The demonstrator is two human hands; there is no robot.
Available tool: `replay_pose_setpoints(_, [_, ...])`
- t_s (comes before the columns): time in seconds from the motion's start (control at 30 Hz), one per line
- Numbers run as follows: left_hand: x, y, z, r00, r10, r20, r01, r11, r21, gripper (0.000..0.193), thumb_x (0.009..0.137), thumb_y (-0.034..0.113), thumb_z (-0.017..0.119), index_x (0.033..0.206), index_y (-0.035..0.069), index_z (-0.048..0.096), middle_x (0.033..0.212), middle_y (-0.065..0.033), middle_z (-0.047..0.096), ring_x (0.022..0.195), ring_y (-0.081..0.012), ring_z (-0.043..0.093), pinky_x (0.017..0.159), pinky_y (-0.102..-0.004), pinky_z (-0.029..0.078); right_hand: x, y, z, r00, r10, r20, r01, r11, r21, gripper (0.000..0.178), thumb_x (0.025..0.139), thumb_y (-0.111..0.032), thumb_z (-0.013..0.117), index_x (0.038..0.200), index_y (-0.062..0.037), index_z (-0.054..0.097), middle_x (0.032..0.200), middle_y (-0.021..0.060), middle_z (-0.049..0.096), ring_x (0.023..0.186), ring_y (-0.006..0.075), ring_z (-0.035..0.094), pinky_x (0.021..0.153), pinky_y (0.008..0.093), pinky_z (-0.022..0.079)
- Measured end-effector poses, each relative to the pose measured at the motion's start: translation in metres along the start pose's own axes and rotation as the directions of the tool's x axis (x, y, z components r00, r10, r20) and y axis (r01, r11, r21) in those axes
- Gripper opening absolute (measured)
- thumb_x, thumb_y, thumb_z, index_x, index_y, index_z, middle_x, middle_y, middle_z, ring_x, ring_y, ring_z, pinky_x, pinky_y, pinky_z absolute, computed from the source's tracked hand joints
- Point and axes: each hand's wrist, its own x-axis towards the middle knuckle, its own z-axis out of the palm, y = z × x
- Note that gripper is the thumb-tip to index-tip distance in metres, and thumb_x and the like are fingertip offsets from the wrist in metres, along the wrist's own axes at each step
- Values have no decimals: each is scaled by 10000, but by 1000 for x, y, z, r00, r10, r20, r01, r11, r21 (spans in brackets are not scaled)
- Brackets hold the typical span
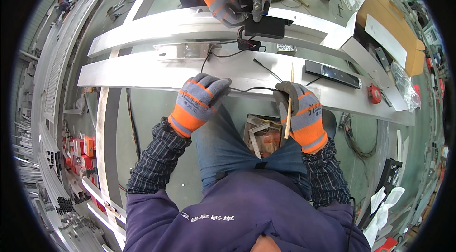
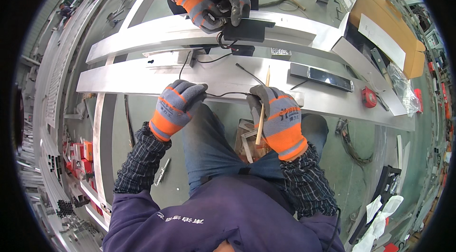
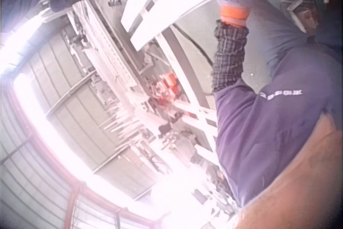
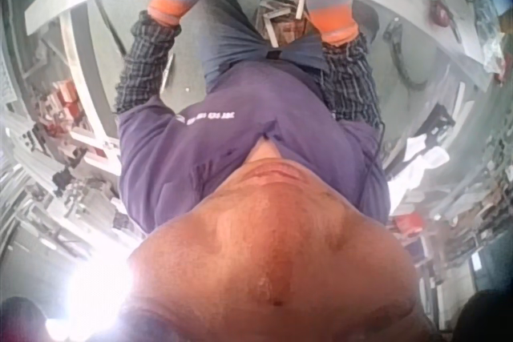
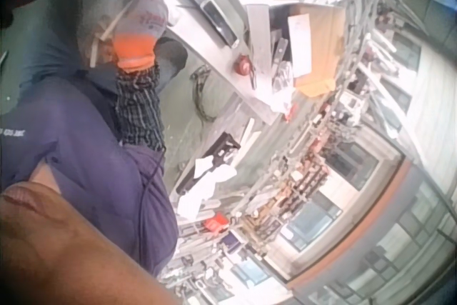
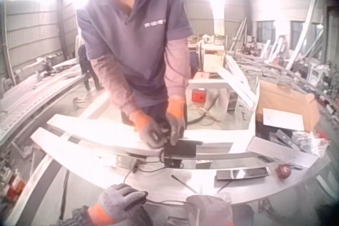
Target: The person assembles a metal frame by positioning and securing metal bars and brackets. They use a measuring tape to mark positions and a pencil to make marks, then attach components with tools. The work occurs at a workbench in a workshop environment.
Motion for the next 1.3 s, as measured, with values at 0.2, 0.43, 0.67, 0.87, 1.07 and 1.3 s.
replay_pose_setpoints(0.2, [3,16,8,999,-18,39,18,1000,-12,295,856,146,795,1136,80,731,886,-86,713,823,-298,661,744,-404,535,-8,16,-9,1000,27,-3,-27,1000,-14,386,774,-85,780,1148,-97,685,973,120,719,861,346,664,787,427,513])
replay_pose_setpoints(0.43, [5,30,7,998,-20,53,23,998,-52,279,838,162,817,1095,87,737,885,-75,714,804,-286,661,723,-397,536,-16,24,-23,999,38,14,-38,999,32,380,787,-68,761,1157,-95,677,1015,131,702,902,363,651,831,440,505])
replay_pose_setpoints(0.67, [6,40,7,1000,15,-17,-16,998,-67,306,797,136,826,1081,76,730,919,-81,713,834,-297,669,738,-407,542,-16,27,-37,999,-52,6,52,998,-31,440,763,19,661,1197,-56,659,1104,150,690,1028,375,637,919,448,515])
replay_pose_setpoints(0.87, [6,41,5,998,37,-58,-42,996,-85,314,783,122,818,1077,65,724,951,-95,708,861,-309,675,750,-411,551,-16,16,-51,1000,-13,8,13,1000,22,459,757,48,638,1204,-54,658,1133,146,689,1068,371,633,918,443,526])
replay_pose_setpoints(1.07, [-3,52,12,997,-13,-72,3,991,-133,315,810,141,815,1100,66,718,995,-105,712,920,-318,689,777,-416,561,-19,5,-52,1000,-14,-7,14,1000,-8,244,847,16,683,1086,-30,676,993,160,693,903,358,673,826,413,543])
replay_pose_setpoints(1.3, [-12,58,13,996,-34,-77,26,994,-107,327,842,184,817,1140,94,717,1067,-66,730,969,-288,692,801,-395,558,-30,3,-45,995,70,78,-76,993,84,246,865,48,674,1102,-17,655,959,157,685,871,326,677,783,386,550])
